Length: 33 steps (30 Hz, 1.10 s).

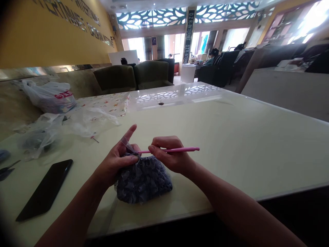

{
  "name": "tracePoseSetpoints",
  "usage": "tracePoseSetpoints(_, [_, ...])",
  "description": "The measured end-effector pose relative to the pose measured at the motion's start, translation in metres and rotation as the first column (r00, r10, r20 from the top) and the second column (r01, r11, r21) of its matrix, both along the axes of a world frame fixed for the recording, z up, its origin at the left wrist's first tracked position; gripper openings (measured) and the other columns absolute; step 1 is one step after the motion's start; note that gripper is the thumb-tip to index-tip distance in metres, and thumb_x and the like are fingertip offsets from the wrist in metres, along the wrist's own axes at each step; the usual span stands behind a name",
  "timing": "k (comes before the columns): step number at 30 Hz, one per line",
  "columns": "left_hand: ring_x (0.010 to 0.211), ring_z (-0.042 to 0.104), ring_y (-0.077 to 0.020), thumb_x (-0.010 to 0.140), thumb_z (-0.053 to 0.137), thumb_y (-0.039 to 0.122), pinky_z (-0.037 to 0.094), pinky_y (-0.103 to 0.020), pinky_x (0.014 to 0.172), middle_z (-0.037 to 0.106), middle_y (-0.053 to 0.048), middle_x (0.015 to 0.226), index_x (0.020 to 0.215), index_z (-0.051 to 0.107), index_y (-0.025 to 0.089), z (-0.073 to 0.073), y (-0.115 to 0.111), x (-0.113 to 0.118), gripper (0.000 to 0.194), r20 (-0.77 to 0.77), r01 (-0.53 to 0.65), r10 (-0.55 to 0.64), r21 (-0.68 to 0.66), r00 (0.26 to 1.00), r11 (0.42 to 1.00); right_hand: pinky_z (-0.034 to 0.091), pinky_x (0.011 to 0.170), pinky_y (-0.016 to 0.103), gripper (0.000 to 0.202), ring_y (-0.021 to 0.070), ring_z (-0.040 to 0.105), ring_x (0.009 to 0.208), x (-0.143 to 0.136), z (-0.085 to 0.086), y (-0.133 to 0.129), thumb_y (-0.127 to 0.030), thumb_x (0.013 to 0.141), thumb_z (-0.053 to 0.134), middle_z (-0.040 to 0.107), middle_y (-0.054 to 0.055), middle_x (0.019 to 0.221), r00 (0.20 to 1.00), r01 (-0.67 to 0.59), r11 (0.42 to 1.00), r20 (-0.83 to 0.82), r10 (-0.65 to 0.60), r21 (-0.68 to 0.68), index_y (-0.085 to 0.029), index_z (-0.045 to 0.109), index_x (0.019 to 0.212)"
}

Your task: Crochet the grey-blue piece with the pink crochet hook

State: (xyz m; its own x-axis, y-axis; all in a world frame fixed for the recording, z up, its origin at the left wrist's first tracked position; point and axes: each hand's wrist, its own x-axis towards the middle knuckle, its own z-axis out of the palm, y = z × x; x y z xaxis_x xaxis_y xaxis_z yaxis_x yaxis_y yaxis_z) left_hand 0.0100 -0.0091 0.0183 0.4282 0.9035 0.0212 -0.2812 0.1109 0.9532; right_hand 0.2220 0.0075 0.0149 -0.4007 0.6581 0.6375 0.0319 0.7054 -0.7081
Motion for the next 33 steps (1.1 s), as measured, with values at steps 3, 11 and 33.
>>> tracePoseSetpoints(3, [0.073,0.058,-0.0093,0.077,0.076,0.014,0.045,-0.022,0.07,0.065,0.003,0.087,0.154,0.024,0.045,0.0,0.0,-0.001,0.098,-0.049,0.001,0.001,0.029,0.999,1.0,0.026,0.05,0.021,0.031,0.0052,0.032,0.053,0.0,0.001,0.0,-0.015,0.093,0.054,0.038,-0.005,0.057,1.0,-0.011,0.999,0.026,0.01,0.045,-0.015,0.047,0.063])
tracePoseSetpoints(11, [0.078,0.057,-0.0107,0.082,0.072,0.015,0.043,-0.025,0.076,0.064,0.002,0.088,0.156,0.011,0.046,0.004,-0.002,-0.005,0.101,-0.239,0.03,-0.002,0.11,0.971,0.993,0.03,0.054,0.022,0.031,0.0068,0.037,0.057,0.002,0.005,0.003,-0.017,0.094,0.056,0.044,-0.003,0.062,0.987,-0.1,0.984,0.142,0.079,0.146,-0.015,0.049,0.064])
tracePoseSetpoints(33, [0.075,0.06,-0.0102,0.077,0.078,0.015,0.044,-0.025,0.076,0.065,0.004,0.082,0.157,0.004,0.043,-0.001,-0.003,0.004,0.113,-0.09,-0.007,0.006,-0.004,0.996,1.0,0.03,0.056,0.024,0.02,0.0099,0.039,0.059,-0.011,-0.018,0.001,-0.024,0.096,0.056,0.047,0.0,0.069,0.962,0.091,0.839,0.17,-0.213,0.536,-0.016,0.054,0.078])
